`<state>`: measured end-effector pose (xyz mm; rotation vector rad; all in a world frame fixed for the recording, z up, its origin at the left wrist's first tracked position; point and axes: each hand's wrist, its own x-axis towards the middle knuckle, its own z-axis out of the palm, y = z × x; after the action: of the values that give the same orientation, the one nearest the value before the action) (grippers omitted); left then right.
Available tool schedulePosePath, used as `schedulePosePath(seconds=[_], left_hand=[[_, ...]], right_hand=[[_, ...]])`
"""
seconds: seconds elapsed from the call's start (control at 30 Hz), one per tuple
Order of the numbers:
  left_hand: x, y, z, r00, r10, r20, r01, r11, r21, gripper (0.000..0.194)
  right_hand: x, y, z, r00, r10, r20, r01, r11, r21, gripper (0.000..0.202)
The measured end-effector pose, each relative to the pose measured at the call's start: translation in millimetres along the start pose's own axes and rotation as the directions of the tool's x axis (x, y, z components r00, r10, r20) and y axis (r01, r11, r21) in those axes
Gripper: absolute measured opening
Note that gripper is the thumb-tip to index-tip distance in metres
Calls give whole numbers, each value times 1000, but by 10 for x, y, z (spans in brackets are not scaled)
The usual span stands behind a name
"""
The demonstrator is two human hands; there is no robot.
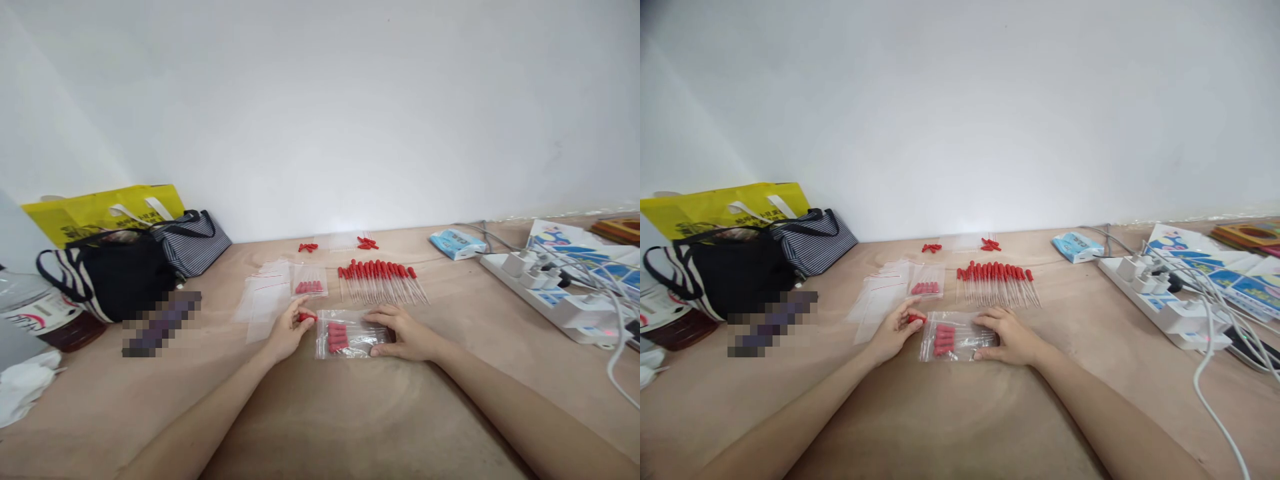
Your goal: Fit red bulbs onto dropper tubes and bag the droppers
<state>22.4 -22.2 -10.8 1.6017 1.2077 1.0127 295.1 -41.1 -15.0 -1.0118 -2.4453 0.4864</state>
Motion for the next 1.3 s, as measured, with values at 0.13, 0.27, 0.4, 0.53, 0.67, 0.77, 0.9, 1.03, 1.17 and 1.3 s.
schedulePosePath(seconds=[0.13,0.27,0.4,0.53,0.67,0.77,0.9,1.03,1.17,1.3], left_hand=[[32,15,31,999,22,45,-27,993,114,36],[29,62,85,999,16,-41,-15,1000,18,31],[-11,99,71,996,-32,-78,28,999,-45,31],[-18,77,50,995,-23,-97,25,999,23,25],[26,24,53,992,24,-126,-10,994,111,20],[47,11,63,985,32,-170,-14,994,105,18],[28,32,101,982,23,-185,-11,998,69,17],[9,37,154,985,37,-170,-18,993,113,17],[21,2,191,971,67,-231,-29,986,166,16],[36,-19,236,958,90,-272,-45,985,167,15]], right_hand=[[4,-2,0,1000,-2,-4,2,1000,1,62],[8,-6,-2,1000,-4,7,4,1000,15,62],[9,0,-2,1000,-5,7,5,1000,16,62],[8,-3,-8,1000,-7,6,7,1000,16,62],[8,-16,-14,1000,-12,5,12,1000,18,63],[10,-18,-14,1000,-12,5,12,1000,16,62],[10,-15,-12,1000,-17,-5,17,1000,18,61],[7,-13,-11,1000,-13,0,13,1000,15,61],[6,-14,-11,1000,-10,-1,10,1000,12,61],[8,-16,-10,1000,-3,7,3,1000,12,61]])
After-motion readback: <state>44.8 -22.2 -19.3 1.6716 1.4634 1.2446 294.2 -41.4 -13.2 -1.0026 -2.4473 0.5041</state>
